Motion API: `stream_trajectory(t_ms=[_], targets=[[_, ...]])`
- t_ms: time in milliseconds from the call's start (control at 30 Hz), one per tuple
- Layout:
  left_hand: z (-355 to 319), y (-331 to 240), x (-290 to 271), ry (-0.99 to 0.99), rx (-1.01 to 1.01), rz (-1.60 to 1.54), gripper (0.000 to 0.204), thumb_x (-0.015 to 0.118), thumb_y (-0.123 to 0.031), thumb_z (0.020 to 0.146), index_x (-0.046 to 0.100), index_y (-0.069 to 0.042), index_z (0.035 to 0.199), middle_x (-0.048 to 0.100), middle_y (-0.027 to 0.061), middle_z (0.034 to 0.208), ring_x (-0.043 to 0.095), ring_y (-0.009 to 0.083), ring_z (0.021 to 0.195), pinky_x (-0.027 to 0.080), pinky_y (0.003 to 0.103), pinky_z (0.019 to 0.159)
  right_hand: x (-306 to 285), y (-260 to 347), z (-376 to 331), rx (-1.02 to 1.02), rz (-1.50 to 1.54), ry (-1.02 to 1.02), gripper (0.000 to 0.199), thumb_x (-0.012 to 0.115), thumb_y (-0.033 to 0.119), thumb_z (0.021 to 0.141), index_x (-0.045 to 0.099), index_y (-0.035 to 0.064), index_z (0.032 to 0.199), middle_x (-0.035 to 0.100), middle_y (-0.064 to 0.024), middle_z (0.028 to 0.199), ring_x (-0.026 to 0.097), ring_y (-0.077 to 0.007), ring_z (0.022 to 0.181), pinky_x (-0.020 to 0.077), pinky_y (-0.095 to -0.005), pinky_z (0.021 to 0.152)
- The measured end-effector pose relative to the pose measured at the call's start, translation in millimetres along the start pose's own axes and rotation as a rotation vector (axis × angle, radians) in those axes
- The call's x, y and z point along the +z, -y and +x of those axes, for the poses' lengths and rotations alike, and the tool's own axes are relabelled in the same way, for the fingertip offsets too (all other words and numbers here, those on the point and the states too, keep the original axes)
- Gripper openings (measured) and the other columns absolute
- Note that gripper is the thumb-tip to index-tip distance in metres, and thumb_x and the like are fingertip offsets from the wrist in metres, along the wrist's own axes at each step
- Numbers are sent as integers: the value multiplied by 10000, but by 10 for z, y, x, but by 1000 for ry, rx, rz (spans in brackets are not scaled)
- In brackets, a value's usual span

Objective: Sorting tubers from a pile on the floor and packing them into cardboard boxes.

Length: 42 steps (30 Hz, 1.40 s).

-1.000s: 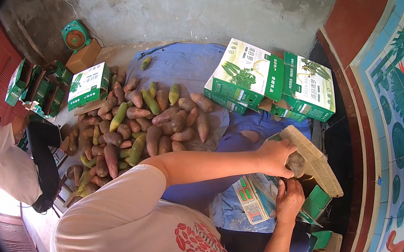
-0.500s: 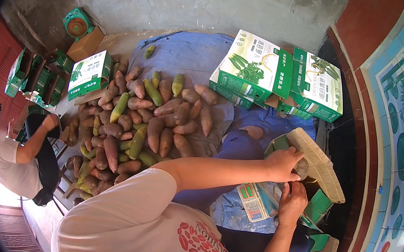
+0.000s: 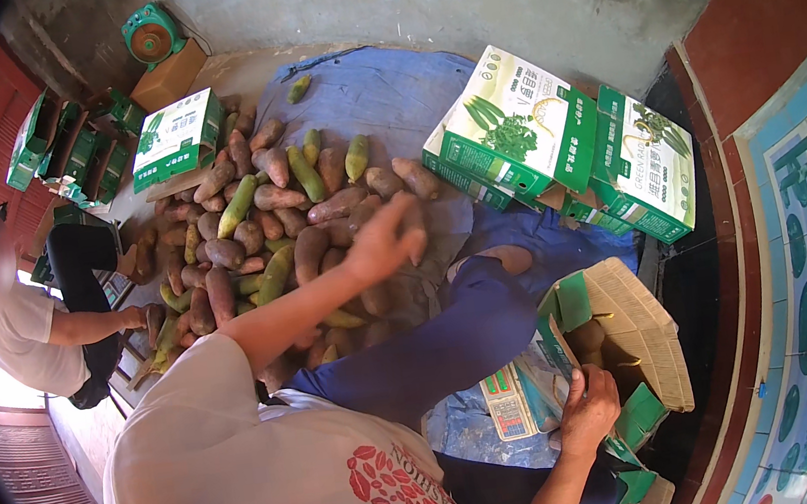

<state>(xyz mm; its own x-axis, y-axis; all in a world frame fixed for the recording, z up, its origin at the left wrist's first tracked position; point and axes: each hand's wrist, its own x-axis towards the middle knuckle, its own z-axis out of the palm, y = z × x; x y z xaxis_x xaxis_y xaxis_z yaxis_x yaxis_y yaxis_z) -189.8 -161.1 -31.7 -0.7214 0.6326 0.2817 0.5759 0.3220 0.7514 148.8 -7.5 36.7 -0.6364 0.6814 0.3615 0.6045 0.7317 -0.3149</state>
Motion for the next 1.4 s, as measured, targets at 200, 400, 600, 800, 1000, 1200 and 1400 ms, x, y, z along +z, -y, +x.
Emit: stream_trajectory(t_ms=[200, 400, 600, 800, 1000, 1200, 1400], targets=[[-92, 569, -705, -359, 109, 440, 818, 653, -304, 792, 210, -38, 1426, 164, 263, 1459, 196, 460, 1330, 222, 526, 1063, -13, 6, 1, 62, 21, 60, 243, 507, 223, 919, 603, 0, 911, 598, -184, 848, 579, -382, 783, 452, -424, 690], [30, 735, -1066, -519, 110, 561, 819, 589, -431, 826, 202, -31, 1428, 147, 232, 1484, 145, 422, 1367, 148, 556, 1071, 4, 12, 10, 56, 26, 53, 306, 460, 270, 945, 599, 1, 903, 583, -174, 812, 571, -372, 751, 447, -428, 665], [-148, 1190, -1017, -519, -87, 612, 812, 568, -435, 830, 194, -41, 1434, 200, 194, 1482, 172, 394, 1370, 166, 566, 1063, 4, 6, 1, 76, 20, 105, 348, 419, 275, 964, 596, -24, 942, 585, -206, 864, 567, -393, 795, 448, -422, 704], [-627, 1598, -847, -384, -206, 654, 815, 570, -442, 830, 183, -70, 1443, 204, 150, 1492, 181, 372, 1373, 167, 577, 1062, 34, -22, 1, 47, -8, 69, 365, 414, 298, 964, 593, -19, 946, 584, -190, 849, 567, -384, 780, 445, -430, 683], [-1015, 1892, -687, -201, -368, 710, 792, 576, -439, 827, 205, -107, 1442, 201, 140, 1496, 167, 349, 1383, 161, 567, 1071, 81, -55, 4, 23, -9, 29, 377, 408, 321, 967, 588, -9, 947, 573, -174, 814, 562, -377, 751, 438, -444, 648], [-1426, 2060, -446, 358, -620, 781, 771, 514, -505, 840, 204, -151, 1450, 247, 120, 1481, 168, 316, 1385, 157, 558, 1087, 82, -56, 5, 26, -13, 33, 378, 398, 317, 970, 588, -9, 947, 574, -174, 810, 563, -378, 750, 439, -444, 649], [-1353, 1791, -227, 509, -705, 541, 744, 519, -494, 842, 244, -142, 1437, 259, 122, 1472, 185, 320, 1377, 173, 535, 1091, 93, -96, 14, 31, -20, 31, 378, 394, 315, 970, 589, -8, 945, 577, -174, 814, 565, -379, 752, 439, -446, 651]])
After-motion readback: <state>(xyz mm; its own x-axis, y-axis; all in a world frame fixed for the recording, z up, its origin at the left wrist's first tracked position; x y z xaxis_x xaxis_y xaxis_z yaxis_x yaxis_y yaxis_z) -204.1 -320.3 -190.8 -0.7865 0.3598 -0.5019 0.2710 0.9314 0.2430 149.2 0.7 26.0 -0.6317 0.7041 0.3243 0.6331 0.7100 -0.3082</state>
